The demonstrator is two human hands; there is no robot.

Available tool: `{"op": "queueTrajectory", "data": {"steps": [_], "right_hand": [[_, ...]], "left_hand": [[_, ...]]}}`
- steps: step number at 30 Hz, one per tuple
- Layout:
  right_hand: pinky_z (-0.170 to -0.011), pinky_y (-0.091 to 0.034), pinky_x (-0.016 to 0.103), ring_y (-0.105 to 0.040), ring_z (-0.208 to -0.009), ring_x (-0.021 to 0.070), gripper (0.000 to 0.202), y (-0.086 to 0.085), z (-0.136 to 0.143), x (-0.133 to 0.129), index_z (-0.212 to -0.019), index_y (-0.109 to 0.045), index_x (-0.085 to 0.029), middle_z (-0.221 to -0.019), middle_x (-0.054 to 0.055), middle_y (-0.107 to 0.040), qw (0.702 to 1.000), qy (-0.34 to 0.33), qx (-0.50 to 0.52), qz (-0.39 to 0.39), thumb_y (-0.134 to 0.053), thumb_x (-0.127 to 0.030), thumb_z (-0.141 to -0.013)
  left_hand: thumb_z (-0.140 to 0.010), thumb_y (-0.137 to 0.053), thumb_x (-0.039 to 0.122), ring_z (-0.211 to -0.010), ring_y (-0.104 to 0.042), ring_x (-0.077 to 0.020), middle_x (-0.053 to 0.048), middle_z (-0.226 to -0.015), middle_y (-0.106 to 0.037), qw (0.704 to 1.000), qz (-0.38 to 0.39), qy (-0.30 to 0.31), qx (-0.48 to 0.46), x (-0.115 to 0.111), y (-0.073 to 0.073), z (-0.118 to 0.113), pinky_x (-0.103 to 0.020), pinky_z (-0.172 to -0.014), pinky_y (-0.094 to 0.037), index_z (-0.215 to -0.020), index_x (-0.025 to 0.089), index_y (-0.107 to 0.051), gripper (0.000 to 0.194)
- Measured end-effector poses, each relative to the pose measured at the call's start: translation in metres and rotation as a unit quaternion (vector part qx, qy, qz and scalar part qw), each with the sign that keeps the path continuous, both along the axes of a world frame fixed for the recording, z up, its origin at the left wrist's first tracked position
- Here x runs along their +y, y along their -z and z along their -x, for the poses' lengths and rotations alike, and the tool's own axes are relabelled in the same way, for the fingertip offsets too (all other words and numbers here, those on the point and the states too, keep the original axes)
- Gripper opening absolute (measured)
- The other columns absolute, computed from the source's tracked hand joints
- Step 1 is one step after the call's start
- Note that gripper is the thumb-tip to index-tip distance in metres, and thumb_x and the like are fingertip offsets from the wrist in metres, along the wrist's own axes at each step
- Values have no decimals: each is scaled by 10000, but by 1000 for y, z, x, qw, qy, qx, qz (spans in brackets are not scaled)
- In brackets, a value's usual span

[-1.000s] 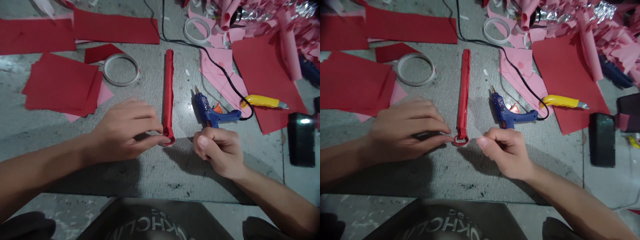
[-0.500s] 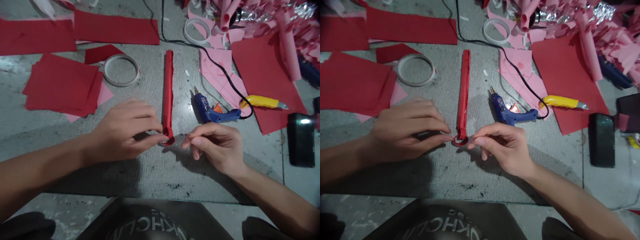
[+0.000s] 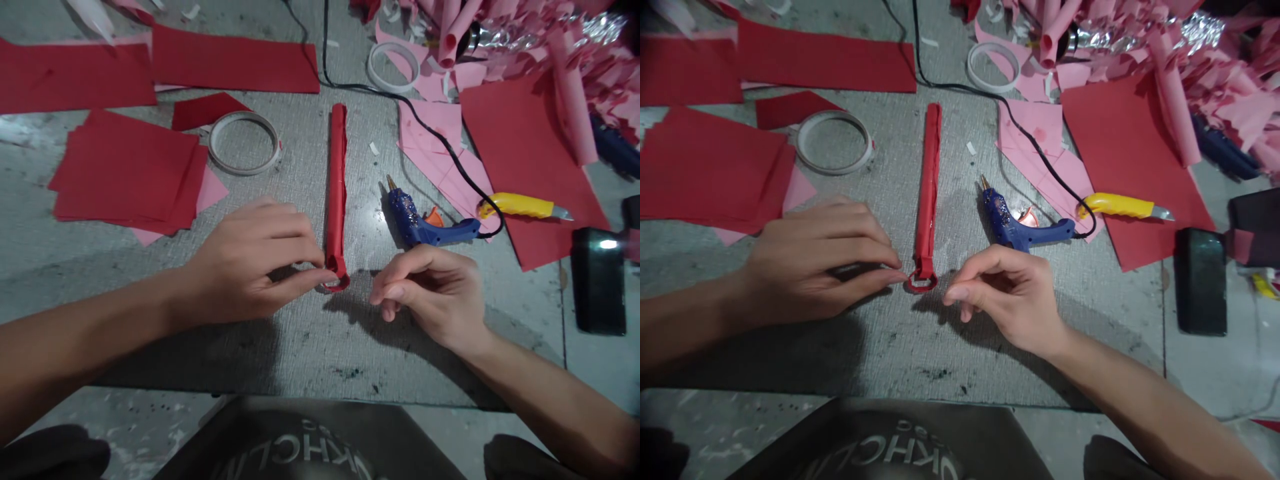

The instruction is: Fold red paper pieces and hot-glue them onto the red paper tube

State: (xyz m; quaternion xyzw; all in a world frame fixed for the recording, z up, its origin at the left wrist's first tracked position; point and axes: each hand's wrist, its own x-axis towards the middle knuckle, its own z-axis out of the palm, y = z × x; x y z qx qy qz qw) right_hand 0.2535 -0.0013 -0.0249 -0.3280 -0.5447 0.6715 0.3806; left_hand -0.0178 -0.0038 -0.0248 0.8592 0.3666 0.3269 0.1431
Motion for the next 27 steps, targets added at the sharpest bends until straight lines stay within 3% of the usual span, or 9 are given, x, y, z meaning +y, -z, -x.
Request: {"op": "queueTrajectory", "data": {"steps": [4,10,13,17,22,27], "right_hand": [[-483,-500,237,-639,-532,113,151,0,-2,0,-870,-737,-204,-715,7,-729,999,-25,-6,-24,-800,-277,-987],[-468,-301,265,-421,-468,80,474,5,-10,-2,-643,-548,-196,-531,-43,-512,994,-48,-55,-87,-652,-316,-1089],[-490,-292,280,-400,-485,91,471,7,-11,-2,-665,-527,-206,-548,-46,-466,996,-44,-28,-76,-608,-337,-1110],[-537,-381,284,-479,-586,126,279,4,-7,1,-818,-603,-222,-668,-24,-536,998,-29,15,-51,-693,-339,-1055],[-526,-495,246,-619,-619,113,170,-2,1,3,-876,-711,-210,-783,3,-711,998,-12,5,-58,-869,-152,-896],[-495,-582,247,-708,-542,113,44,-5,0,0,-990,-824,-215,-962,60,-851,999,-27,-23,-21,-789,-189,-987]], "left_hand": [[-1034,-699,360,-722,-669,-184,1,-776,-728,1000,2,3,0,0,0,0,-368,-732,-467,-892,252,-705,178],[-1033,-704,350,-722,-662,-171,7,-780,-727,1000,-1,7,-5,0,0,0,-354,-742,-464,-896,247,-700,172],[-1044,-691,357,-726,-672,-172,5,-788,-732,1000,5,3,2,0,0,0,-360,-760,-476,-895,250,-696,183],[-1048,-682,375,-722,-667,-172,10,-781,-731,1000,-1,5,6,0,0,0,-358,-754,-481,-899,248,-695,196],[-1044,-684,358,-719,-674,-174,11,-774,-737,1000,4,3,6,0,-1,0,-361,-749,-481,-895,257,-703,181],[-1037,-690,353,-712,-665,-163,18,-767,-732,1000,4,-2,7,0,-1,1,-354,-751,-482,-878,251,-709,190]]}}
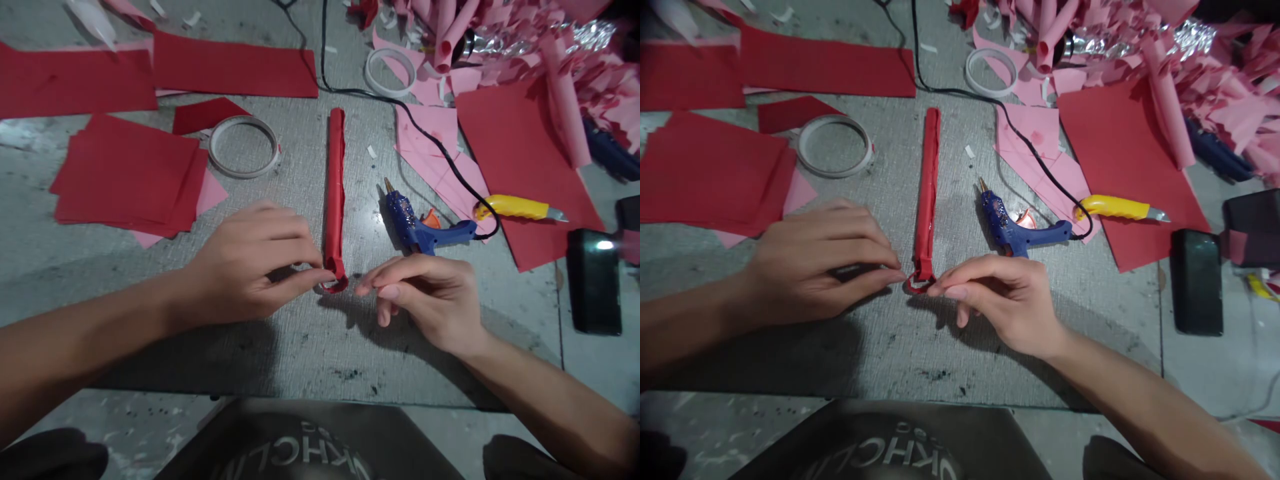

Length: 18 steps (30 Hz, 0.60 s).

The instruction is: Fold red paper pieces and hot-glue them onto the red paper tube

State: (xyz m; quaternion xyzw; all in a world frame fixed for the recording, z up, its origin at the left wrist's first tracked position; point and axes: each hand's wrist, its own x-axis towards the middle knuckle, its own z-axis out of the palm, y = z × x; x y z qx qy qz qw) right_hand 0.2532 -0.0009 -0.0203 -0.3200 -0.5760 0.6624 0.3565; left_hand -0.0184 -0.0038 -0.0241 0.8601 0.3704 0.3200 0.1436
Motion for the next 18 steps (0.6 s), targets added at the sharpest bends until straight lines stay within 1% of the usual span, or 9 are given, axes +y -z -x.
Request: {"op": "queueTrajectory", "data": {"steps": [3,5,9,13,15,18], "right_hand": [[-511,-595,248,-736,-556,115,124,1,-2,-1,-1088,-829,-226,-1040,71,-859,1000,-3,-11,9,-711,-219,-1050],[-518,-600,246,-738,-564,113,129,1,-1,0,-1091,-829,-226,-1049,70,-858,1000,-1,-5,13,-707,-214,-1051],[-529,-612,245,-697,-537,99,49,0,3,1,-953,-822,-212,-946,47,-844,1000,15,9,18,-808,-166,-964],[-510,-601,242,-694,-522,110,97,-1,3,1,-870,-799,-204,-836,28,-826,1000,24,7,8,-879,-152,-890],[-467,-571,227,-681,-487,108,87,-1,1,-1,-871,-793,-200,-808,29,-826,1000,16,0,13,-866,-172,-909],[-447,-542,218,-670,-471,108,96,0,0,-2,-904,-760,-196,-764,22,-803,1000,1,-13,19,-799,-232,-984]], "left_hand": [[-1021,-712,345,-711,-664,-166,14,-765,-730,1000,-6,3,-5,0,1,0,-352,-749,-478,-873,239,-710,182],[-1021,-714,339,-709,-659,-167,12,-766,-727,1000,-13,6,-9,1,1,0,-351,-740,-470,-878,234,-703,177],[-1038,-691,339,-715,-658,-170,12,-775,-726,1000,-6,7,-4,0,1,-1,-357,-752,-474,-889,249,-689,174],[-1044,-681,352,-717,-669,-171,14,-776,-731,1000,4,4,-2,0,0,-1,-363,-748,-482,-888,258,-697,182],[-1046,-680,364,-717,-673,-170,16,-778,-735,1000,6,3,0,0,0,0,-364,-746,-479,-889,262,-700,188],[-1048,-681,369,-713,-673,-169,19,-777,-740,1000,5,2,2,-1,0,0,-365,-749,-471,-892,266,-698,187]]}}
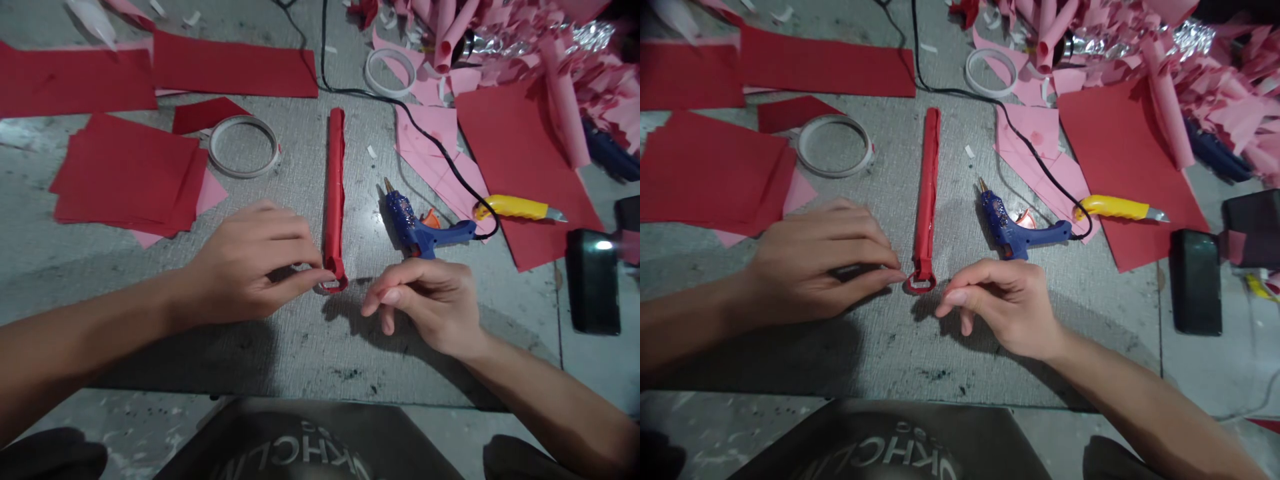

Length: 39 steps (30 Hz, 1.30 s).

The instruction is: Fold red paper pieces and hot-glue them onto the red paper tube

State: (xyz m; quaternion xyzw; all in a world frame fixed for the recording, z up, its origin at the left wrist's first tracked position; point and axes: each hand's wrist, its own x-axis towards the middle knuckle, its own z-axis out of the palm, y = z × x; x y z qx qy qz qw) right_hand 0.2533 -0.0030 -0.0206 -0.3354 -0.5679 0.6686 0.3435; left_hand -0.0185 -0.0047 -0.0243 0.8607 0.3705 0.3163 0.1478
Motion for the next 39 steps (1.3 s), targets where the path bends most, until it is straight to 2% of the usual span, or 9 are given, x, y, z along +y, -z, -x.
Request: {"op": "queueTrajectory", "data": {"steps": [3,6,9,14,21,26,31,36,39], "right_hand": [[-496,-541,227,-676,-525,111,180,3,0,0,-924,-657,-213,-720,-19,-699,999,1,37,-4,-693,-313,-1069],[-468,-460,210,-575,-499,83,237,7,-2,1,-931,-580,-235,-705,-45,-616,998,-8,62,4,-583,-366,-1128],[-403,-361,193,-463,-440,63,205,8,-5,0,-906,-643,-225,-636,-55,-610,1000,-9,26,-6,-694,-336,-1071],[-483,-578,203,-695,-522,109,52,2,-3,0,-932,-798,-202,-756,15,-802,1000,-17,15,7,-844,-180,-938],[-653,-690,213,-843,-782,159,252,-2,1,2,-1119,-855,-252,-1005,32,-873,1000,-19,18,3,-812,-75,-944],[-821,-714,218,-845,-1028,174,356,-2,0,1,-1216,-835,-313,-1122,-5,-863,1000,-29,9,-1,-738,-51,-995],[-982,-696,270,-819,-1125,164,432,1,-2,1,-1267,-816,-323,-1201,-14,-847,999,-21,7,-36,-623,-10,-1041],[-939,-718,363,-806,-1141,214,456,4,-6,3,-1294,-804,-337,-1451,34,-728,997,-16,0,-75,-587,-23,-1045],[-852,-717,349,-785,-1102,208,469,3,-5,3,-1280,-805,-332,-1332,51,-738,993,-8,-18,-112,-616,0,-1008]], "left_hand": [[-1040,-693,353,-715,-675,-171,13,-766,-736,1000,-9,-1,-3,0,1,0,-358,-765,-480,-878,252,-698,190],[-1032,-703,341,-712,-674,-168,14,-763,-733,1000,-14,-3,-4,0,1,-1,-350,-770,-485,-868,247,-702,189],[-1028,-712,342,-699,-670,-161,19,-763,-731,1000,-19,3,-6,1,0,-1,-347,-765,-488,-880,246,-708,177],[-1009,-742,282,-756,-705,-151,9,-854,-766,999,-45,1,-20,0,-2,-1,-321,-737,-499,-929,239,-716,95],[-995,-755,245,-744,-705,-150,-2,-866,-770,998,-50,5,-31,-1,-1,-2,-332,-728,-495,-932,220,-715,79],[-999,-749,251,-742,-709,-154,-2,-855,-769,998,-49,4,-31,-1,0,-1,-340,-737,-501,-931,221,-715,82],[-996,-751,226,-774,-722,-151,0,-878,-778,998,-51,8,-31,-2,0,0,-325,-751,-504,-959,216,-717,51],[-1009,-745,251,-784,-726,-159,-9,-894,-783,999,-47,11,-25,-2,0,0,-335,-746,-488,-990,215,-714,51],[-1010,-737,255,-781,-728,-158,-1,-881,-786,999,-44,10,-28,-2,1,0,-332,-752,-490,-977,224,-722,48]]}}
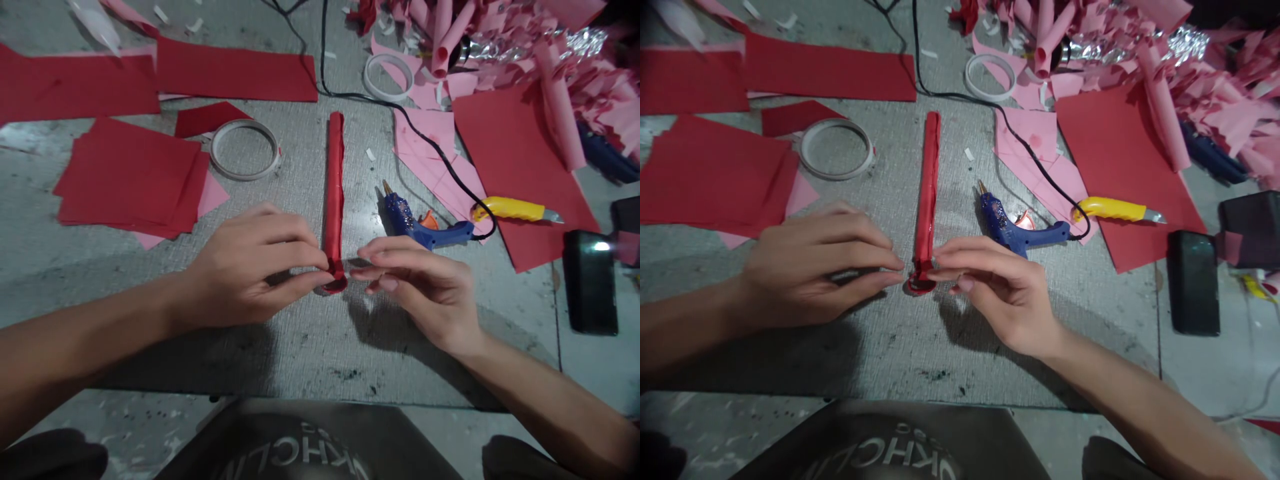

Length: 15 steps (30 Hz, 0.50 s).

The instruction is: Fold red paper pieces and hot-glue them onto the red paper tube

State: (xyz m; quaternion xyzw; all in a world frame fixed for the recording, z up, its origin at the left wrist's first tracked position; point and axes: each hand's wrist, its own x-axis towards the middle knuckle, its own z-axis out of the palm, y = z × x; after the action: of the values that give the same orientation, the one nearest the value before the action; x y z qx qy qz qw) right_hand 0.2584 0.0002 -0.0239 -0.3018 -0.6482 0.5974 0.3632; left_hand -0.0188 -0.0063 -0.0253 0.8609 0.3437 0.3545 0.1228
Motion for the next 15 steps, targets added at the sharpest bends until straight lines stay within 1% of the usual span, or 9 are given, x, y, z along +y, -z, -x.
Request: {"op": "queueTrajectory", "data": {"steps": [2,3,6,8,11,15], "right_hand": [[-799,-710,339,-761,-1031,193,461,-1,2,-1,-1230,-820,-310,-1181,52,-725,999,-4,-18,-30,-617,24,-984],[-775,-708,335,-748,-1003,187,464,-1,3,-2,-1221,-821,-302,-1140,51,-709,999,-11,-23,-38,-605,31,-981],[-732,-697,319,-738,-996,184,499,1,5,-3,-1296,-789,-298,-1156,56,-706,998,-24,-28,-48,-578,33,-990],[-775,-675,323,-738,-1011,183,497,1,5,-3,-1314,-781,-297,-1151,50,-742,996,-11,-53,-77,-602,31,-987],[-858,-624,349,-730,-982,176,462,1,5,-2,-1262,-799,-294,-1063,25,-777,990,15,-88,-110,-637,29,-974],[-858,-589,360,-717,-963,177,455,0,6,-1,-1240,-805,-285,-1039,23,-781,988,20,-86,-123,-637,32,-960]], "left_hand": [[-1012,-726,250,-759,-721,-156,11,-852,-784,1000,4,-1,-2,0,0,0,-336,-776,-499,-953,229,-721,63],[-1016,-718,248,-747,-717,-155,17,-838,-784,1000,10,0,-2,0,0,-1,-341,-791,-502,-945,233,-718,73],[-1030,-698,248,-718,-707,-155,29,-808,-781,1000,28,4,-1,-1,-2,-1,-355,-815,-499,-934,245,-709,96],[-1032,-695,250,-703,-697,-156,28,-792,-777,999,31,6,2,-1,-3,-2,-361,-812,-494,-930,243,-703,103],[-1035,-695,256,-674,-673,-155,25,-753,-759,1000,26,10,9,0,-4,-2,-365,-798,-489,-910,227,-693,129],[-1041,-689,272,-658,-666,-154,27,-725,-749,999,29,11,18,0,-4,-2,-364,-794,-481,-884,229,-698,163]]}}
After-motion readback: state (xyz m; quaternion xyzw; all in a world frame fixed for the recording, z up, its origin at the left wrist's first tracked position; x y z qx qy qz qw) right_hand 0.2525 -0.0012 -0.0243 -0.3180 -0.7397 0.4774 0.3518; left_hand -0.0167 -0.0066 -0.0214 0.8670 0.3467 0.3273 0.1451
